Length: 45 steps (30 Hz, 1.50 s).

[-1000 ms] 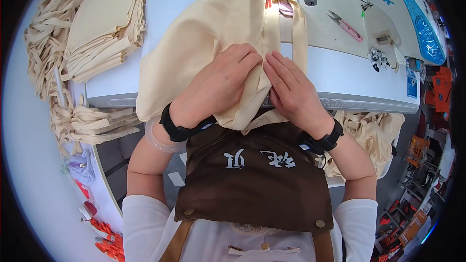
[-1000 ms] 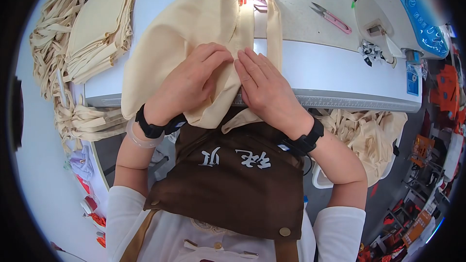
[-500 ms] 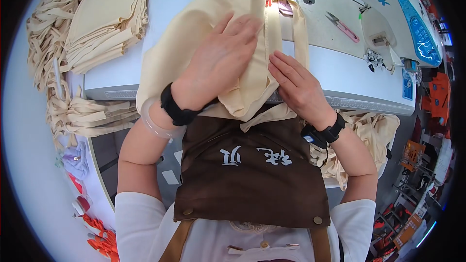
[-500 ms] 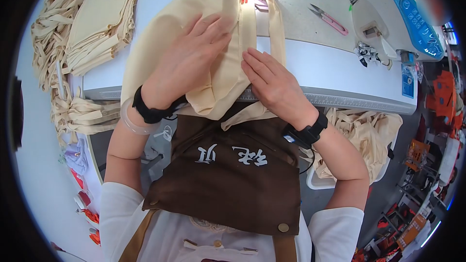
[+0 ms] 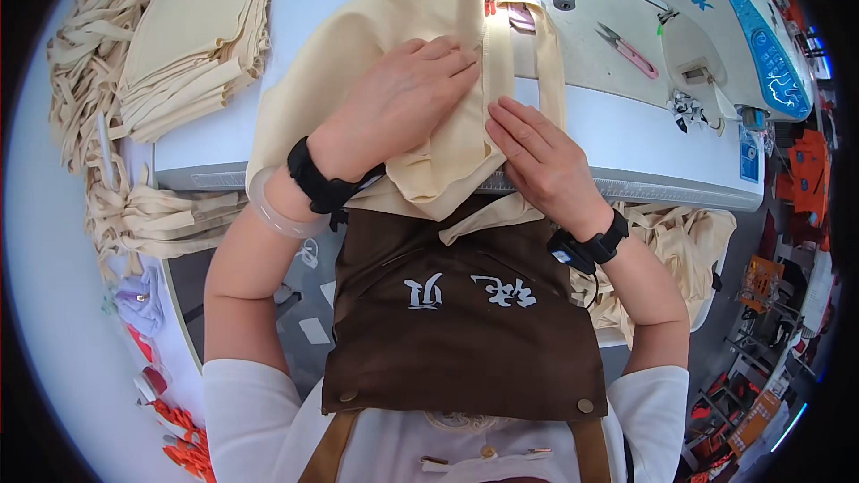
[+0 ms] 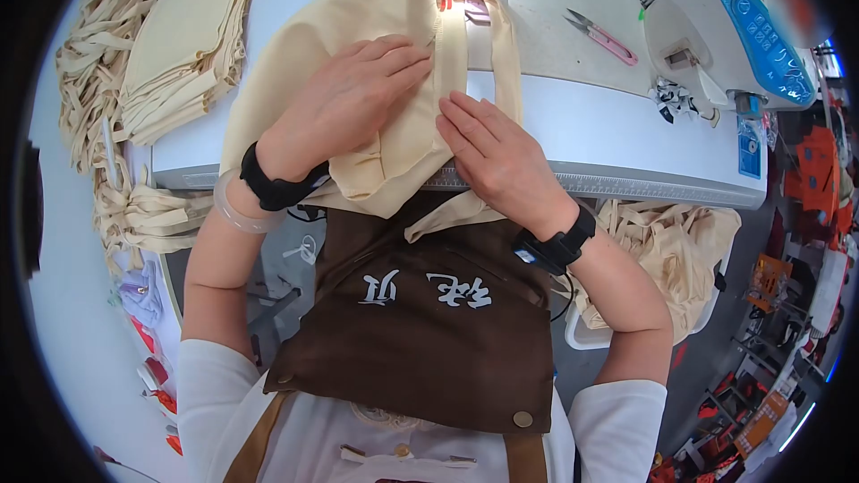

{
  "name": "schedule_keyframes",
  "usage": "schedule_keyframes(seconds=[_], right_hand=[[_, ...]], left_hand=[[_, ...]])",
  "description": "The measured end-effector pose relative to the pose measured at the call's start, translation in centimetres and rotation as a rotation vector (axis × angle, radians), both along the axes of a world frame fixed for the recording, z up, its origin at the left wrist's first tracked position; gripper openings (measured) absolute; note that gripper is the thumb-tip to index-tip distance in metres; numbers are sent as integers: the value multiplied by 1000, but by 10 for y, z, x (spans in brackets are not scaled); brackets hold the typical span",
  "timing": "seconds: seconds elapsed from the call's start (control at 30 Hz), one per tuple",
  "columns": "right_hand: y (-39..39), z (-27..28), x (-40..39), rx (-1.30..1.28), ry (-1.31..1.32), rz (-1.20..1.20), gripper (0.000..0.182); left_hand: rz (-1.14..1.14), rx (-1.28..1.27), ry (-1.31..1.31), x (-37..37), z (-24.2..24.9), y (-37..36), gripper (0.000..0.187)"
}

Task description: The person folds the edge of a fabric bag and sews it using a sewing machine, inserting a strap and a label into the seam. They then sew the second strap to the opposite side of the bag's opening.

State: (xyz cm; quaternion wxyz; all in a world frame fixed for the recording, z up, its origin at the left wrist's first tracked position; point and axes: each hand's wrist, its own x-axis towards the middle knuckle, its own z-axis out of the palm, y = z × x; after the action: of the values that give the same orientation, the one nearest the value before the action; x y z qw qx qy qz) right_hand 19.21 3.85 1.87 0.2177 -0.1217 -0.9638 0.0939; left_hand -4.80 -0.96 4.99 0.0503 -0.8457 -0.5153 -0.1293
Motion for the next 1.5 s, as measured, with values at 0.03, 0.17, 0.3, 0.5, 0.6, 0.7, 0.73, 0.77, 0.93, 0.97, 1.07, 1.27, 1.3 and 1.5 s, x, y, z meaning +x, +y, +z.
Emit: schedule_keyframes(seconds=[0.03, 0.17, 0.3, 0.5, 0.6, 0.7, 0.73, 0.77, 0.93, 0.97, 1.07, 1.27, 1.3, 1.5], right_hand=[[-1, -1, 0, -4, 0, -3, 54], [0, -1, 1, -15, -17, 0, 55], [1, -1, 2, -39, -19, 3, 54], [3, -4, 3, -43, -8, 8, 55], [3, -6, 3, -31, -4, 1, 55], [2, -4, 3, -39, -5, 0, 55], [2, -4, 3, -41, -5, -1, 55], [2, -5, 3, -41, -5, -3, 55], [2, -4, 2, -51, 0, -3, 55], [2, -3, 2, -53, -1, -5, 55], [1, -3, 3, -59, -10, 6, 55], [0, 0, 3, -42, -12, -3, 55], [0, 1, 2, -37, -16, -6, 54], [2, 2, 3, -10, -1, 1, 51]], left_hand=[[-13, 11, -4, 1, 1, 1, 49], [80, -74, 56, 6, 7, 7, 51], [121, -97, 15, 9, 7, 8, 50], [148, -135, -49, 8, 7, 7, 48], [175, -165, 11, 13, 9, 1, 48], [149, -67, 0, 11, 3, -1, 44], [129, -11, -21, 10, 1, -2, 42], [166, -57, -23, 11, 0, -3, 46], [255, -127, -78, 26, 0, -8, 60], [248, -118, -63, 26, -1, -8, 61], [245, -92, -26, 27, -6, -9, 62], [266, -42, 21, 33, -10, -10, 59], [271, -35, 27, 33, -11, -10, 58], [283, -36, 32, 36, -9, -10, 58]])
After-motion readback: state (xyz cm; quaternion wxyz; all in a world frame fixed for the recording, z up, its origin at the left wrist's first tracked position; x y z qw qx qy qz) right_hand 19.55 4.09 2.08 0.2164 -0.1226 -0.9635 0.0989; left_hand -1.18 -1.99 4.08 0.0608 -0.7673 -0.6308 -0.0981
